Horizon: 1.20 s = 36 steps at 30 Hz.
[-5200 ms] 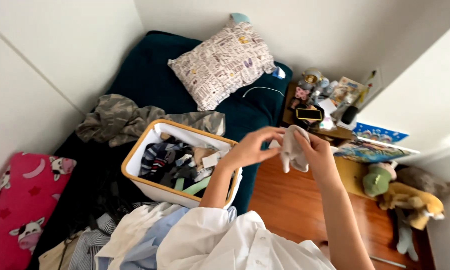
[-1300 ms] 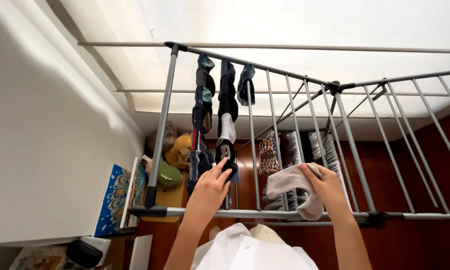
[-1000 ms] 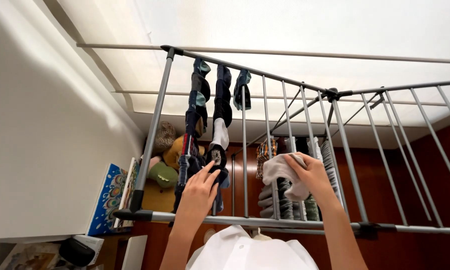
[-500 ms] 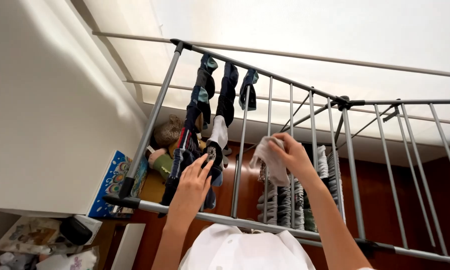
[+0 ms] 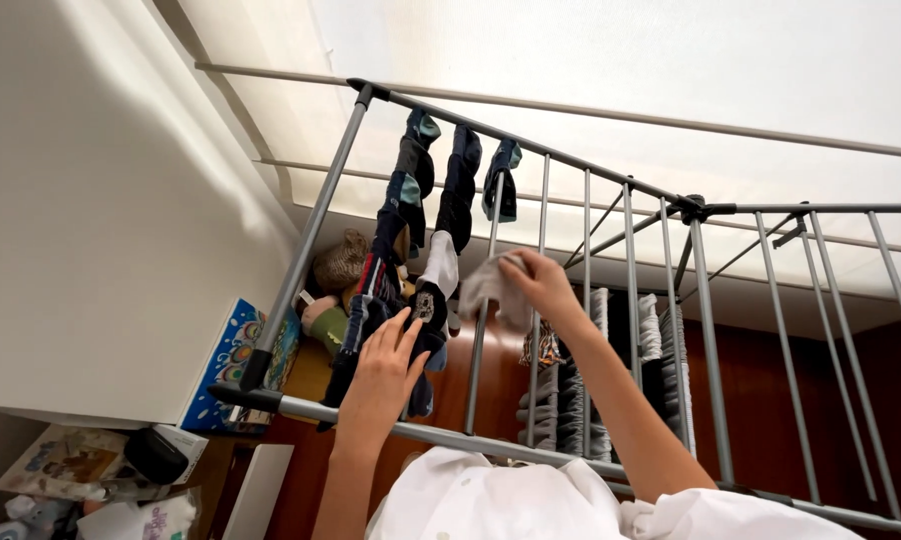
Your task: Picking socks from a laundry basket and hanging them on a drying rack.
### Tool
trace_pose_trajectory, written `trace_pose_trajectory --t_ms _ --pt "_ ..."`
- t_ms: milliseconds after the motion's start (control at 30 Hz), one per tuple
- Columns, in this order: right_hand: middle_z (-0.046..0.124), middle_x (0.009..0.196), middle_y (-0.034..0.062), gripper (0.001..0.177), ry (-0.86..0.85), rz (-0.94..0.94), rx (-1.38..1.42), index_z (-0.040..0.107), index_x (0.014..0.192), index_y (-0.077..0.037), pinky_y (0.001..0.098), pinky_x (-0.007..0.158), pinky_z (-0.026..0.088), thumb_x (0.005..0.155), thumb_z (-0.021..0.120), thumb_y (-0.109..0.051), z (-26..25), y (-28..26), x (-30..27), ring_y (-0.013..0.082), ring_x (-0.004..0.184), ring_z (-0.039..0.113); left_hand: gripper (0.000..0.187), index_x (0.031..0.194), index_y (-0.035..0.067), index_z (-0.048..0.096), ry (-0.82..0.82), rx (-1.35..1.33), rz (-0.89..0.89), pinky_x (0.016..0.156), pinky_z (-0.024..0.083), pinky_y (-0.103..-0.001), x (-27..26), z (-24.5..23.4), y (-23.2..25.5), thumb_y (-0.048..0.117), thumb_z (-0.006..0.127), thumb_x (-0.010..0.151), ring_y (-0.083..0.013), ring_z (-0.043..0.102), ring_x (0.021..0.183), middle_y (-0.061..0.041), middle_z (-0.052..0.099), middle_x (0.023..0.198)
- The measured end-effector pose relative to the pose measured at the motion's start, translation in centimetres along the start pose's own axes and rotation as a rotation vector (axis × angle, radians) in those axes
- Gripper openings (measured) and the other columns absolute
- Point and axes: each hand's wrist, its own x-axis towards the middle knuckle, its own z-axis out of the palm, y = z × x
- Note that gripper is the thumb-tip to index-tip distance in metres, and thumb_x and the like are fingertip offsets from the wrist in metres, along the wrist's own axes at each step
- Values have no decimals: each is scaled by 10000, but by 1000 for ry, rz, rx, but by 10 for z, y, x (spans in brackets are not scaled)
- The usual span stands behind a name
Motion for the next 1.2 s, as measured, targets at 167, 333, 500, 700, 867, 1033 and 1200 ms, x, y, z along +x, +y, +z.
trace_pose_trajectory --t_ms 167,333,500,700,867,1033,1200 --pt "767 1076 49 274 -33 -74 -110 706 1232 -148 348 891 581 1001 637 -277 8 21 -6 162 1007 722 473 1387 71 568 -1 19 -2 1098 434 -415 0 0 0 274 635 964 -267 505 1337 -94 502 1464" --pt "775 1102 50 324 -49 -116 26 662 1329 -219 345 905 580 1027 546 -214 6 13 -11 174 1068 723 470 1387 75 572 -6 26 -8 1100 437 -413 0 -2 2 281 629 968 -260 504 1339 -88 497 1469" --pt "636 1448 55 370 46 -445 -202 726 1287 -168 381 1026 566 985 528 -87 11 44 2 255 1240 653 457 1387 80 577 -9 5 -27 1101 431 -419 -1 -2 1 266 621 971 -261 500 1349 -83 490 1478" --pt "549 1492 71 275 102 -503 -352 705 1239 -103 415 988 548 978 634 -151 23 24 -20 299 1195 657 454 1383 76 582 5 0 -34 1101 427 -424 -1 -1 2 265 620 972 -271 502 1340 -91 504 1464" --pt "628 1429 8 190 20 -475 -339 742 1157 -117 371 998 597 1009 640 -179 31 40 -12 246 1190 706 451 1380 67 589 -2 -8 -35 1093 432 -423 -1 2 -1 257 623 972 -278 520 1324 -106 541 1435" --pt "640 1362 70 151 136 -595 -424 775 1082 -103 377 1020 566 973 691 -166 35 39 -2 269 1180 694 454 1390 61 585 1 8 -25 1102 438 -415 -2 6 -4 255 621 981 -283 541 1303 -116 564 1408" --pt "601 1373 115 207 207 -450 -264 778 1087 -88 350 941 552 907 758 -190 44 43 10 257 1154 692 459 1397 59 580 6 20 -15 1099 440 -419 -3 9 -5 258 610 985 -287 552 1290 -122 575 1398"
